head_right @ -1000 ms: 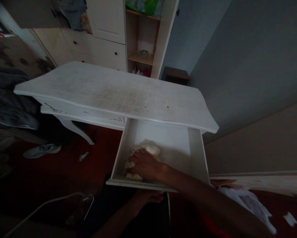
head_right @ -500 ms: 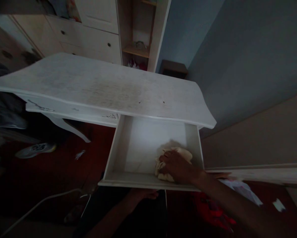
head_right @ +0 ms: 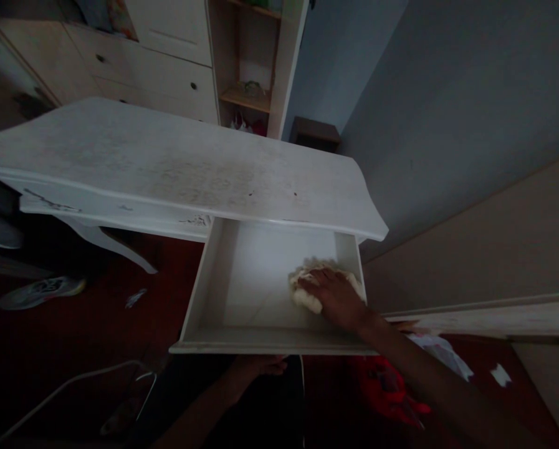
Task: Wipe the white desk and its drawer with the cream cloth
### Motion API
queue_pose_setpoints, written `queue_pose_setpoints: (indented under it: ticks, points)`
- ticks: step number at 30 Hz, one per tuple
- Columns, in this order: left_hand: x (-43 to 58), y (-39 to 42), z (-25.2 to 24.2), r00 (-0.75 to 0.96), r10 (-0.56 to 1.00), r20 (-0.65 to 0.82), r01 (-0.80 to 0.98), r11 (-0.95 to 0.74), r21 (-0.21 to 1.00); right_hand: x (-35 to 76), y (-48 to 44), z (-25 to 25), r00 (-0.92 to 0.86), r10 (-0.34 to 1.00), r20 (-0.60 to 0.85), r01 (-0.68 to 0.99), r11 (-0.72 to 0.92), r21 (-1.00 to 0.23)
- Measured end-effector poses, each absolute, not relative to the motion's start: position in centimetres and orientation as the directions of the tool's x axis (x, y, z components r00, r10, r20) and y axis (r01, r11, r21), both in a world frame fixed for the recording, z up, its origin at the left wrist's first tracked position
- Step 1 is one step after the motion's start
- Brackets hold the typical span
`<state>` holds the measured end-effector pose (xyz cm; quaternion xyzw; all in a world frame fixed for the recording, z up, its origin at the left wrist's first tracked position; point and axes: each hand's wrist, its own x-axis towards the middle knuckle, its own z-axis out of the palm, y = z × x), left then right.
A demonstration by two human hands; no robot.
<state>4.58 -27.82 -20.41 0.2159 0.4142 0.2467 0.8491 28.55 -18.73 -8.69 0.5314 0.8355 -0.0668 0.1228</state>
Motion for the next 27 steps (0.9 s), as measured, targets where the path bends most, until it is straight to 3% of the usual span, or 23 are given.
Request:
queue_pose_setpoints:
  ticks: [6,10,14,18,22,24,27]
  points:
    - [4.5,-27.8,-20.7,0.554,0.603,-0.573,-0.243,0.776,0.582,27.9,-15.6,-9.4,-0.185,0.971,-0.154,0.967,0.207,0.146]
    - [4.6,-27.6,-20.6,0.562,0.597,-0.572,-0.249,0.782,0.571,26.0,-13.6,-9.0,-0.074,0.991,-0.113,0.986,0.09,0.142]
    - [4.7,-27.6,-20.4,0.56,0.587,-0.585,-0.248,0.792,0.557,22.1,-11.8,-8.4,-0.093,0.995,-0.043,0.989,0.087,-0.116]
    - [4.4,-27.4,-20.0,0.578,0.584,-0.57,-0.232,0.787,0.572,16.6,-11.1,-7.8,-0.201,0.967,0.159,0.871,0.251,-0.422]
    - [4.0,-27.3,-19.9,0.598,0.585,-0.547,-0.213,0.775,0.595,11.3,-10.5,-7.8,-0.283,0.929,0.238,0.754,0.369,-0.543]
    - [4.0,-27.3,-20.0,0.603,0.588,-0.54,-0.208,0.769,0.605,9.3,-10.1,-8.4,-0.243,0.946,0.214,0.701,0.324,-0.636]
    - [4.1,-27.4,-20.2,0.601,0.585,-0.545,-0.223,0.777,0.588,7.6,-10.1,-9.6,-0.082,0.993,0.087,0.535,0.117,-0.837]
